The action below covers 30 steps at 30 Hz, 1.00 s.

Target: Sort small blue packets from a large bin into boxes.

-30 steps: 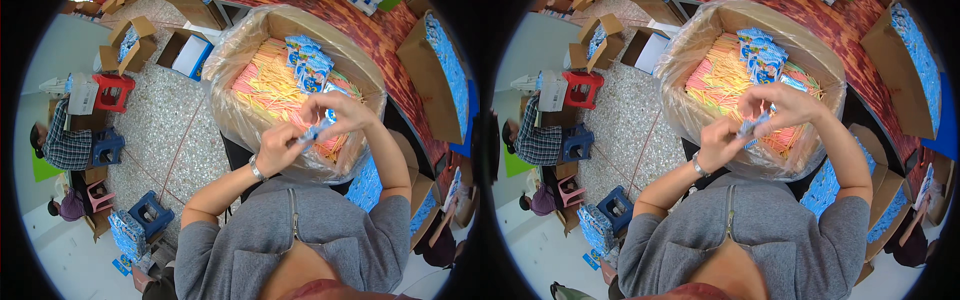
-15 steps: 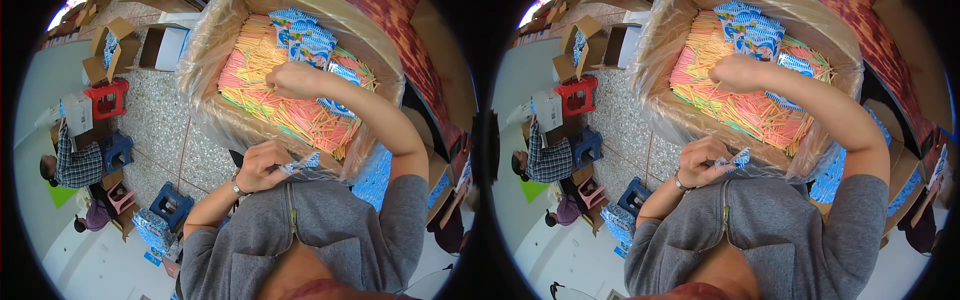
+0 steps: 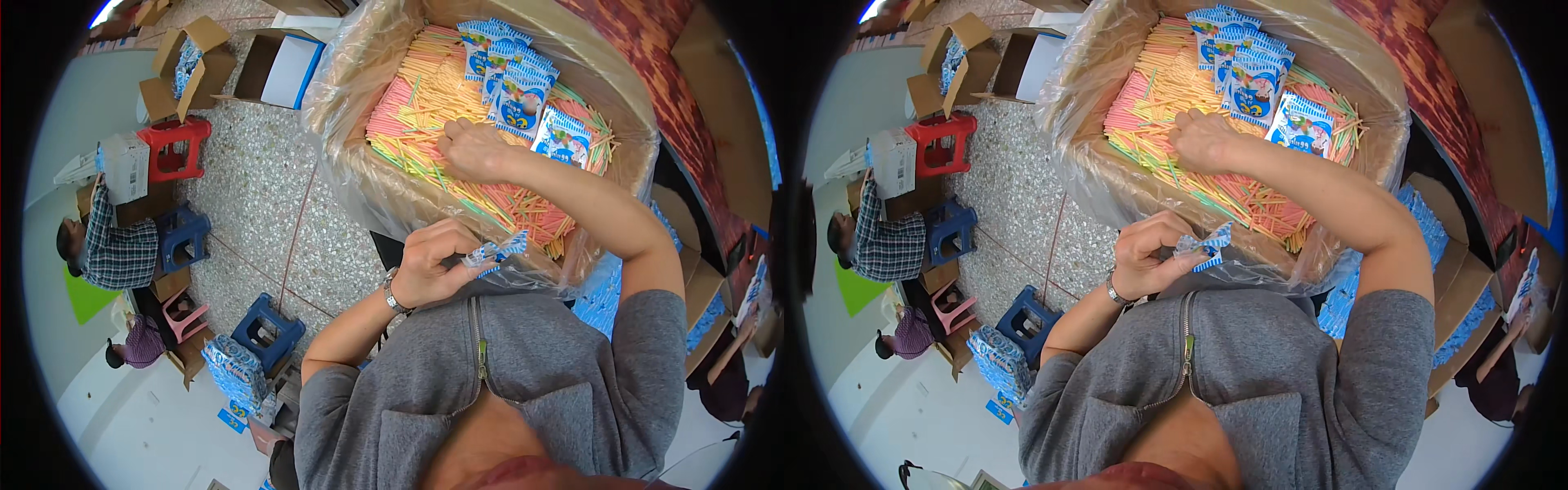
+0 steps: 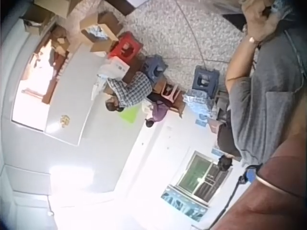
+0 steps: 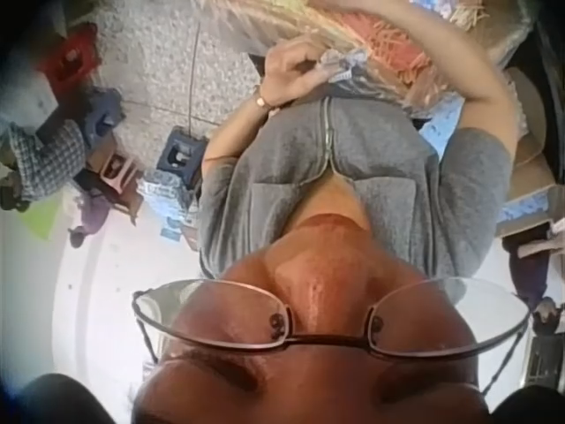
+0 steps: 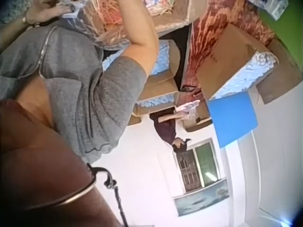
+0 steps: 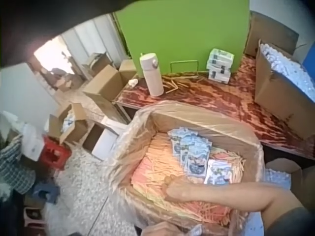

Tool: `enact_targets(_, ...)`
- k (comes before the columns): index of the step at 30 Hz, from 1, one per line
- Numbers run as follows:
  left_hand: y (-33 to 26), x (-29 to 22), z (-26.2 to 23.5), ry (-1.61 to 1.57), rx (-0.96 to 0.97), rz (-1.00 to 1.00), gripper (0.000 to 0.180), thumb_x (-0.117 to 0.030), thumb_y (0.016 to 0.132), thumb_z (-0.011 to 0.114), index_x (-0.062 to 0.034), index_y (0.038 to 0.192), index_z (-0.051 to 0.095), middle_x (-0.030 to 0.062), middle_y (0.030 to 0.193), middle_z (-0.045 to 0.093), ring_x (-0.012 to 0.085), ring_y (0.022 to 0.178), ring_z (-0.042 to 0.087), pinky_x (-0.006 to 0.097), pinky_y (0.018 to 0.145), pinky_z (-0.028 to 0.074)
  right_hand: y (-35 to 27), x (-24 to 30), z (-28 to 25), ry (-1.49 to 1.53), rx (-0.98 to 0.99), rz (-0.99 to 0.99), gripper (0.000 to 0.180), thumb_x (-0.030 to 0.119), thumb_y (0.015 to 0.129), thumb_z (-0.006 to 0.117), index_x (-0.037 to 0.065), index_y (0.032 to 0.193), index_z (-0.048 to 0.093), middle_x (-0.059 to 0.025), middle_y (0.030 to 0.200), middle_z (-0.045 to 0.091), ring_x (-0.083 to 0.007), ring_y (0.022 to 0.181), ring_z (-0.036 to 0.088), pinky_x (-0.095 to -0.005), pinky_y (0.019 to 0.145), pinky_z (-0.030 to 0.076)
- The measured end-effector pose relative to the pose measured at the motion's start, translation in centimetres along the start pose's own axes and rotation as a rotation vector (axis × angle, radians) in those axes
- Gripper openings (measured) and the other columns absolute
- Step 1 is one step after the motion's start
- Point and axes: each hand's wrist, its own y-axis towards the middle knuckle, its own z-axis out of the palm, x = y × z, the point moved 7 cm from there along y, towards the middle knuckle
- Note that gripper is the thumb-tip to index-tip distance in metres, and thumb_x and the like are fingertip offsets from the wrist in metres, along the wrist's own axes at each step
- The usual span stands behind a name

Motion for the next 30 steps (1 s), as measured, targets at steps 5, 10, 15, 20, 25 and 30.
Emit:
enact_targets(5,-0.8,-0.9,0.0,0.057,-0.05,0.003,0.018,-0.005,0.075,0.077,-0.0004,0.077,0.06,0.0094,0.075,0.064,0.0186,0.067,0.063,0.028,0.06,0.048,-0.1,0.6,0.7,-0.075,-0.054,0.009,0.023,0.017,0.082,0.052,-0.003,0.093,0.06,-0.0186,0.097,0.056,-0.0325,0.098,0.056,-0.0449,0.081,0.044)
enact_targets(10,-1.5,-1.6,-2.0,0.214,-0.199,-0.073,0.016,-0.005,0.074,0.077,-0.0014,0.079,0.063,0.0091,0.074,0.064,0.0149,0.063,0.061,0.026,0.057,0.046,-0.8,0.6,0.0,-0.155,-0.069,-0.003,0.021,0.015,0.082,0.051,-0.001,0.092,0.061,-0.0172,0.098,0.057,-0.0308,0.098,0.055,-0.0439,0.084,0.041)
enact_targets(15,0.5,0.3,-7.4,0.161,-0.672,-0.211,0.018,-0.015,0.076,0.077,-0.0014,0.078,0.065,-0.0015,0.062,0.056,0.0034,0.056,0.048,0.022,0.048,0.038,-2.7,1.7,-4.7,-0.131,-0.274,-0.131,0.016,0.013,0.082,0.053,0.002,0.092,0.06,-0.0149,0.094,0.06,-0.0295,0.101,0.054,-0.0423,0.087,0.041)
enact_targets(20,7.0,1.5,-10.4,0.212,-0.779,-0.13,0.024,-0.019,0.079,0.076,0.0009,0.075,0.064,0.0003,0.061,0.057,0.0053,0.057,0.048,0.024,0.05,0.039,-4.7,0.8,-7.7,0.647,0.04,-0.092,0.03,0.033,0.103,0.04,0.006,0.096,0.05,-0.0056,0.079,0.06,-0.0208,0.07,0.064,-0.0328,0.064,0.052)
enact_targets(25,10.6,7.8,-7.5,0.08,-0.681,-0.218,0.026,-0.022,0.078,0.076,0.0018,0.076,0.065,0.0055,0.064,0.063,0.0096,0.057,0.054,0.029,0.054,0.046,-6.6,0.8,-6.6,1.168,0.275,0.051,0.03,0.037,0.101,0.045,0.008,0.099,0.052,-0.0005,0.079,0.059,-0.0096,0.072,0.063,-0.0227,0.054,0.052)
enact_targets(30,11.1,7.4,-3.7,0.123,-0.691,-0.249,0.028,-0.023,0.075,0.079,0.0014,0.077,0.065,0.0067,0.065,0.065,0.0121,0.057,0.058,0.029,0.054,0.048,-7.3,-0.2,-4.7,1.394,0.251,0.089,0.027,0.035,0.099,0.051,0.008,0.099,0.053,0.0025,0.076,0.057,-0.0052,0.063,0.056,-0.0191,0.051,0.045)
